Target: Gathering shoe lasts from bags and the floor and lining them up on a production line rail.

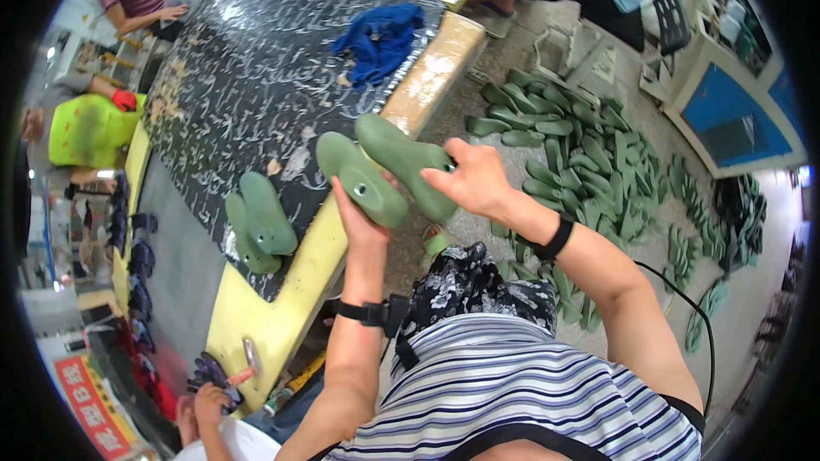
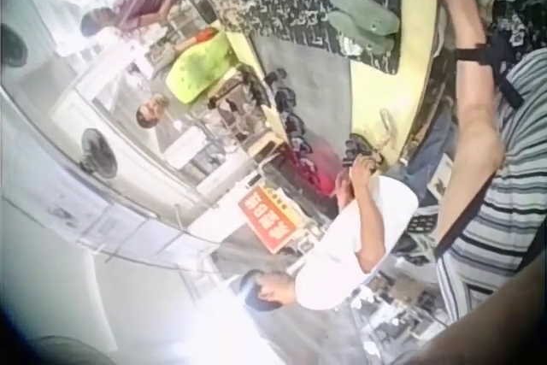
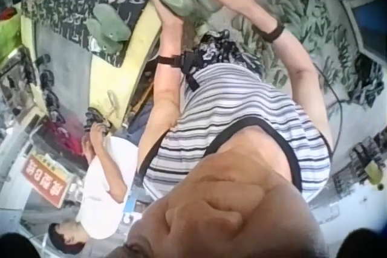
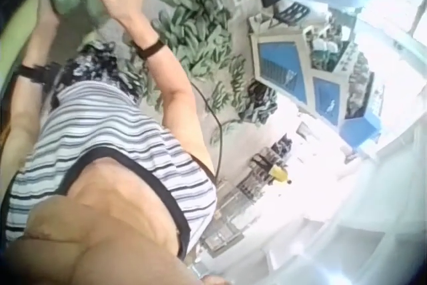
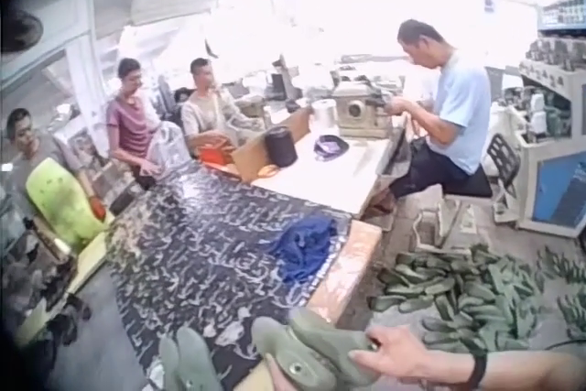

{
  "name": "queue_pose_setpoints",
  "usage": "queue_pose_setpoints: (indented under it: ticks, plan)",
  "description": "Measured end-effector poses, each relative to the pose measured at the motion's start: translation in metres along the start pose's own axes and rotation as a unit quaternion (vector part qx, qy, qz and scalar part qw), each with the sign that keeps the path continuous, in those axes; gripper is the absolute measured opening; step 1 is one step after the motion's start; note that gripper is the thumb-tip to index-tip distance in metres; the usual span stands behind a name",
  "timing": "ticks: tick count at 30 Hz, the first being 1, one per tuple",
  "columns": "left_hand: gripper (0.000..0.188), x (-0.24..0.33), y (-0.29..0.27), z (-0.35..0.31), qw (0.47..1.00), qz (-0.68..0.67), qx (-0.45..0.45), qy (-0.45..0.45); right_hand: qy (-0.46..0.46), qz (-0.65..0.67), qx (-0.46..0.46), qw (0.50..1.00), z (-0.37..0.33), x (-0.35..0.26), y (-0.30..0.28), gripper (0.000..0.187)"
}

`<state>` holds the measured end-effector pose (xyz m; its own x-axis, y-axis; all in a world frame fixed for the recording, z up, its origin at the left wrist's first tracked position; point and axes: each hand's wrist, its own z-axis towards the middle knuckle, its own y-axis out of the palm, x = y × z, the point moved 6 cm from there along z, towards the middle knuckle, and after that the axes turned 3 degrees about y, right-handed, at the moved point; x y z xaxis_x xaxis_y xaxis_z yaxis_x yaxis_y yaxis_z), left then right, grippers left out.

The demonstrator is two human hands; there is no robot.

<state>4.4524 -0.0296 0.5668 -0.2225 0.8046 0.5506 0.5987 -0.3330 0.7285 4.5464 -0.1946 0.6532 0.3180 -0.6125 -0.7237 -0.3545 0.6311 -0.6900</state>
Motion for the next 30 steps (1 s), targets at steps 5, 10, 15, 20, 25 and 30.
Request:
queue_pose_setpoints:
  ticks: [5,10,15,20,25,30]
  plan:
    - [0.054,0.081,-0.057,0.034,0.999,0.000,0.033,-0.002,-0.074,-0.073,-0.057,0.993,0.081,-0.092,0.093,0.040]
    - [0.031,0.125,-0.073,-0.023,0.939,0.331,0.031,-0.088,-0.219,-0.138,-0.136,0.956,0.106,-0.127,0.176,0.044]
    - [0.018,0.254,-0.094,-0.062,0.611,0.589,0.280,0.448,-0.171,-0.098,-0.240,0.951,0.155,-0.161,0.182,0.045]
    - [0.042,0.251,-0.158,-0.028,0.564,0.689,0.332,0.311,-0.355,-0.075,-0.310,0.879,0.179,-0.255,0.285,0.043]
    - [0.052,0.240,-0.150,-0.013,0.567,0.703,0.359,0.234,-0.377,-0.300,-0.543,0.687,0.176,-0.270,0.388,0.068]
    - [0.052,0.243,-0.150,-0.027,0.578,0.670,0.403,0.235,-0.263,-0.309,-0.704,0.583,0.161,-0.278,0.385,0.076]
